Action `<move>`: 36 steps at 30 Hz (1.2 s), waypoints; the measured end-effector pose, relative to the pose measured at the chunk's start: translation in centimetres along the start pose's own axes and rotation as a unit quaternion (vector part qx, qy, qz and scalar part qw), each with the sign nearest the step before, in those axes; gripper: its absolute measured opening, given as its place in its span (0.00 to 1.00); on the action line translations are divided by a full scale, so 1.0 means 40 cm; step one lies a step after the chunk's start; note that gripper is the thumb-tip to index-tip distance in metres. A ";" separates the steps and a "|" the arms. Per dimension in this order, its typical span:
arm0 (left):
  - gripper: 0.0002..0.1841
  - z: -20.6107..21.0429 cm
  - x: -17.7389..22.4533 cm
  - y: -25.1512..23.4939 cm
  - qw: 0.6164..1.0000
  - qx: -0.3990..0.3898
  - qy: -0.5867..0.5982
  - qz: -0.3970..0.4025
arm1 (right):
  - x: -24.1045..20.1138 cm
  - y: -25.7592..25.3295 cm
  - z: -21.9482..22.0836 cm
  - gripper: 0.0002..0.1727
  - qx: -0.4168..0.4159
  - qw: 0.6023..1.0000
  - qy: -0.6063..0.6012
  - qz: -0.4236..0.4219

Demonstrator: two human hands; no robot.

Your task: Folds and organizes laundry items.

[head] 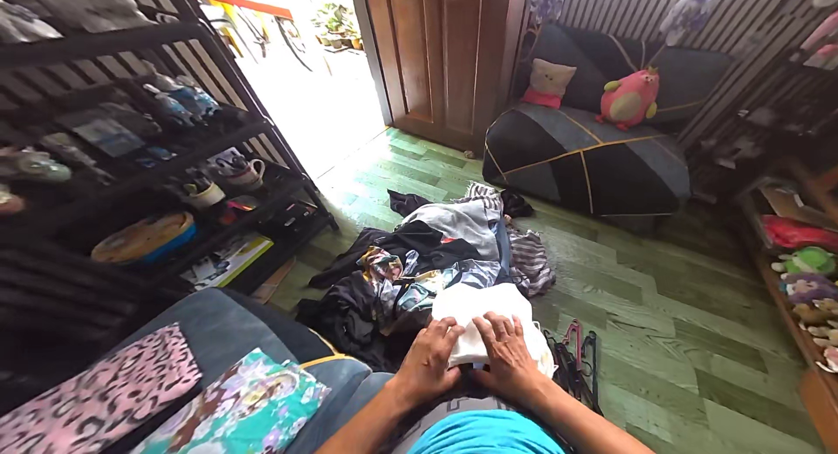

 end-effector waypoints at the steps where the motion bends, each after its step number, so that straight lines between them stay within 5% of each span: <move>1: 0.24 -0.014 0.009 -0.006 0.998 0.038 0.017 0.044 | -0.019 -0.020 0.004 0.54 0.007 1.000 -0.003 -0.012; 3: 0.11 -0.053 0.019 -0.029 0.989 0.102 0.078 0.069 | -0.051 -0.071 0.012 0.47 0.009 1.000 -0.021 -0.021; 4: 0.13 -0.076 0.013 -0.040 0.980 0.127 0.144 0.054 | -0.059 -0.100 0.002 0.38 0.015 0.999 -0.048 -0.016; 6: 0.36 -0.115 -0.016 -0.055 0.949 0.162 0.269 0.014 | -0.061 -0.150 -0.062 0.20 0.008 0.987 -0.157 0.020; 8: 0.62 -0.129 -0.059 -0.064 0.951 0.134 0.275 -0.034 | -0.047 -0.182 -0.170 0.16 -0.010 0.950 -0.309 0.053; 9: 0.66 -0.127 -0.077 -0.075 0.960 0.104 0.253 -0.066 | -0.033 -0.190 -0.225 0.14 -0.014 0.919 -0.392 0.045; 11: 0.50 -0.117 -0.109 -0.117 0.973 0.069 0.187 -0.116 | 0.014 -0.205 -0.303 0.10 -0.014 0.868 -0.496 0.024; 13: 0.22 -0.134 -0.123 -0.177 0.973 0.113 0.153 -0.127 | 0.079 -0.219 -0.361 0.09 0.046 0.866 -0.497 0.028; 15: 0.12 -0.193 -0.101 -0.234 0.957 0.194 0.185 -0.112 | 0.136 -0.219 -0.409 0.09 0.130 0.876 -0.462 0.040; 19: 0.10 -0.299 -0.041 -0.246 0.928 0.283 0.235 0.055 | 0.170 -0.151 -0.449 0.10 0.186 0.895 -0.405 -0.023; 25: 0.09 -0.253 -0.018 -0.025 0.969 0.099 0.209 0.092 | 0.182 0.067 -0.235 0.12 0.096 0.892 -0.441 -0.019; 29: 0.07 -0.149 -0.040 0.078 0.949 0.025 0.315 -0.016 | 0.157 0.129 -0.151 0.11 -0.002 0.870 -0.484 0.089; 33: 0.15 -0.095 -0.041 -0.012 0.914 0.196 0.289 -0.208 | 0.160 0.037 -0.103 0.11 0.184 0.815 -0.481 0.266; 36: 0.18 -0.040 -0.079 -0.101 0.926 0.269 0.146 -0.220 | 0.187 -0.059 -0.049 0.16 0.251 0.823 -0.400 0.316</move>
Point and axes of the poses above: each hand's wrist, its own y-axis away from the middle knuckle, its own z-axis out of the palm, x = y × z, the point moved 3 cm from there along -y, towards the middle knuckle, and after that the axes turned 8 degrees about x, right-handed, at the moved point
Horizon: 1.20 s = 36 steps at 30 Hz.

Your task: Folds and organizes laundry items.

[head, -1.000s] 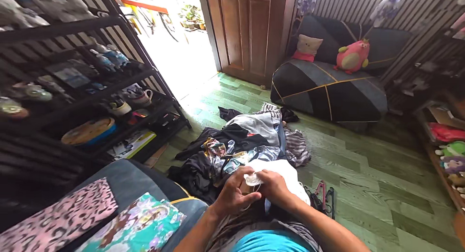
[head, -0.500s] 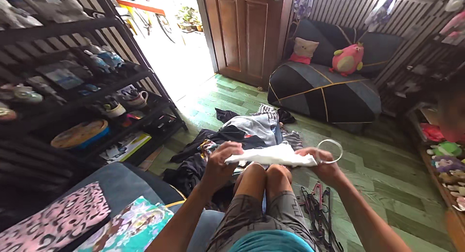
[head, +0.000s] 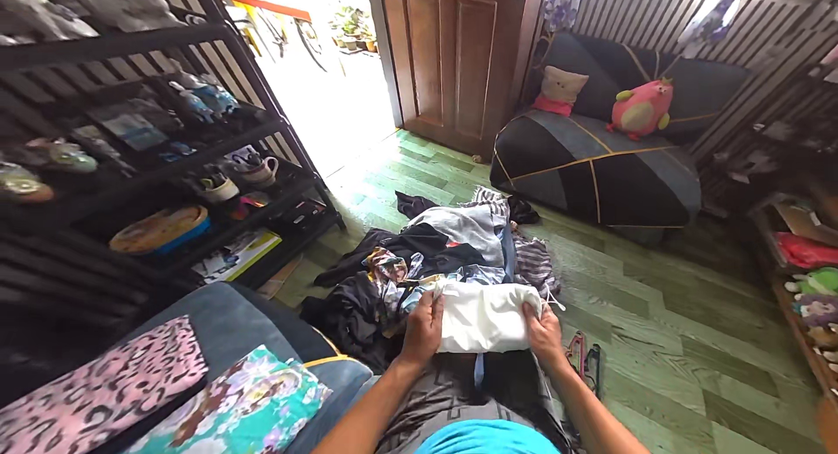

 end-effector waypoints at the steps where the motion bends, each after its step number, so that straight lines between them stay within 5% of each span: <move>1: 0.18 0.021 -0.021 -0.019 0.999 0.005 -0.037 0.020 | 0.011 -0.021 0.019 0.16 0.008 0.999 0.031 -0.002; 3: 0.19 0.047 -0.071 -0.046 0.991 -0.038 -0.126 -0.002 | 0.037 -0.057 0.043 0.20 -0.011 0.990 0.137 0.011; 6: 0.26 0.070 -0.102 -0.076 0.930 -0.216 -0.267 -0.132 | 0.045 -0.083 0.056 0.27 -0.064 0.955 0.286 0.054; 9: 0.31 0.108 -0.050 -0.121 0.943 -0.201 -0.258 -0.066 | 0.044 -0.084 0.054 0.34 -0.075 0.933 0.343 0.082; 11: 0.35 0.170 -0.004 -0.152 0.933 -0.273 -0.231 -0.028 | 0.054 -0.072 0.046 0.42 -0.072 0.922 0.366 0.107; 14: 0.42 0.274 0.019 -0.160 0.843 -0.489 -0.211 -0.078 | 0.069 -0.045 0.034 0.48 -0.085 0.929 0.334 0.136; 16: 0.30 0.301 0.037 -0.173 0.797 -0.569 -0.172 -0.105 | 0.071 -0.043 0.021 0.45 -0.087 0.961 0.231 0.124; 18: 0.17 0.281 0.064 -0.191 0.812 -0.557 -0.032 -0.172 | 0.044 -0.035 0.005 0.34 -0.042 0.993 0.043 0.099; 21: 0.08 0.180 0.147 -0.199 0.803 -0.433 0.230 -0.337 | -0.017 -0.019 0.005 0.33 0.000 0.973 -0.173 0.154; 24: 0.08 0.071 0.188 -0.192 0.780 -0.351 0.346 -0.386 | -0.112 -0.004 0.061 0.50 -0.169 0.918 -0.274 0.232; 26: 0.15 0.005 0.193 -0.184 0.819 -0.313 0.348 -0.333 | -0.205 -0.007 0.105 0.42 -0.262 0.900 -0.293 0.187; 29: 0.29 -0.092 0.200 -0.209 0.899 -0.232 0.322 -0.184 | -0.321 -0.041 0.157 0.19 -0.225 0.932 -0.279 0.052; 34: 0.27 -0.232 0.172 -0.179 0.953 -0.169 0.249 0.038 | -0.338 0.013 0.163 0.21 -0.284 0.911 -0.133 -0.268; 36: 0.26 -0.262 0.130 -0.089 0.963 -0.178 0.188 0.079 | -0.285 0.080 0.143 0.19 -0.285 0.903 -0.034 -0.320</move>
Point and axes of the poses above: each hand's wrist, its own y-axis away from the middle knuckle, its own z-axis out of the palm, x = y × z, the point moved 3 cm from there along -y, towards the middle knuckle, and after that the axes turned 8 degrees about x, right-handed, at the moved point
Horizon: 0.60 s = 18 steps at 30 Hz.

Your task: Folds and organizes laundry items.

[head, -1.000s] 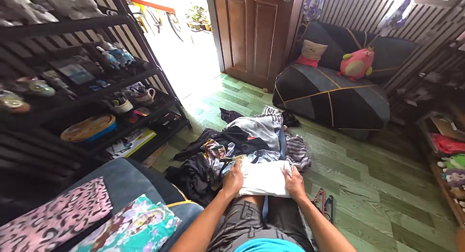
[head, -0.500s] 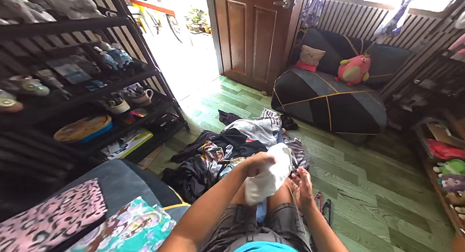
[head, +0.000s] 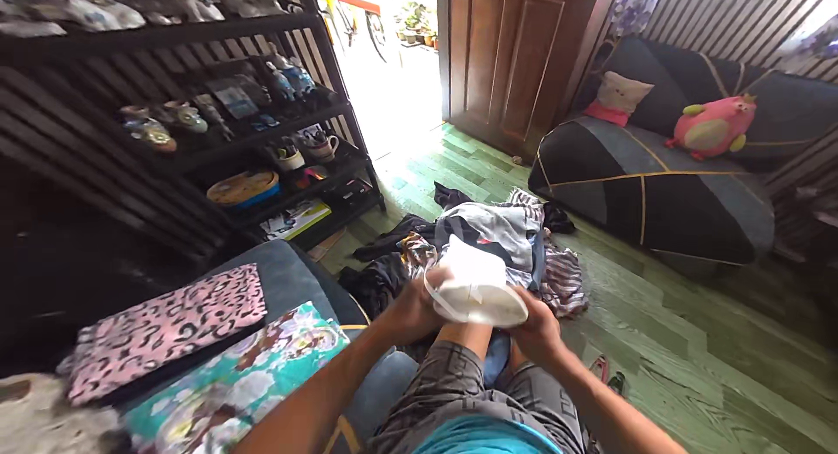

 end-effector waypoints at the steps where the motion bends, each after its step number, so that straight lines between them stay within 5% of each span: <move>1: 0.24 0.007 -0.022 0.055 1.000 -0.017 0.006 -0.010 | 0.006 0.046 0.018 0.18 -0.012 1.000 0.019 0.001; 4: 0.17 0.049 -0.084 0.191 0.996 -0.043 0.056 -0.063 | 0.087 0.172 0.091 0.14 -0.036 0.999 -0.022 -0.009; 6: 0.14 0.088 -0.100 0.228 0.994 0.018 0.050 -0.095 | 0.118 0.202 0.120 0.14 -0.020 1.000 -0.017 0.014; 11: 0.18 0.155 -0.142 0.134 0.971 0.188 -0.106 -0.101 | 0.157 0.139 0.148 0.18 0.111 0.976 0.041 0.184; 18: 0.24 0.156 -0.306 0.112 0.910 0.162 -0.228 -0.306 | 0.260 0.116 0.173 0.25 0.121 0.917 0.132 0.357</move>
Point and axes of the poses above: each hand's wrist, its own y-axis away from the middle knuckle, its own z-axis out of the palm, x = y × z, the point moved 3 cm from there along -y, towards the middle knuckle, and after that the axes turned 8 degrees about x, right-handed, at the moved point
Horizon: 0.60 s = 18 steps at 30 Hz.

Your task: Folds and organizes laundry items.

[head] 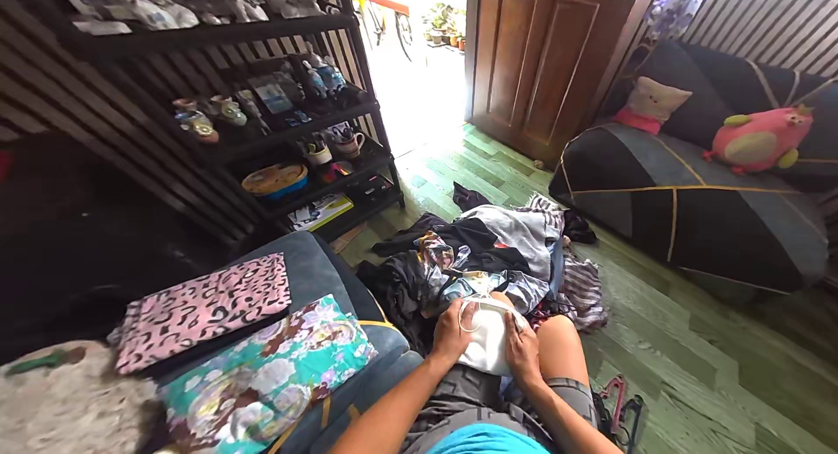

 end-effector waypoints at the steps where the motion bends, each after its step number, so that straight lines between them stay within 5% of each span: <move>1: 0.26 0.000 -0.006 0.000 0.999 -0.002 -0.009 -0.032 | 0.002 -0.003 0.001 0.28 0.005 1.000 0.002 0.025; 4: 0.35 -0.011 -0.007 0.014 0.982 -0.078 0.048 -0.166 | 0.019 -0.014 -0.005 0.37 -0.017 0.991 -0.053 0.125; 7: 0.32 -0.056 0.001 0.042 0.947 -0.133 0.179 -0.230 | 0.008 -0.022 -0.002 0.26 -0.039 0.977 -0.120 0.170; 12: 0.27 -0.286 -0.056 -0.006 0.929 0.064 0.295 -0.215 | -0.064 -0.021 -0.031 0.09 -0.137 0.935 -0.280 0.168; 15: 0.27 -0.527 -0.128 -0.079 0.937 0.192 0.222 -0.188 | -0.066 -0.026 -0.078 0.10 -0.170 0.940 -0.244 0.168; 18: 0.26 -0.744 -0.207 -0.131 0.943 0.239 0.149 -0.176 | -0.016 -0.030 -0.130 0.10 -0.163 0.944 -0.198 0.205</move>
Point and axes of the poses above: each hand's wrist, its own y-axis away from the middle knuckle, its own z-axis out of the palm, x = y × z, the point moved 3 cm from there along -y, towards the middle knuckle, and after that the axes turned 8 degrees about x, right-handed, at the moved point
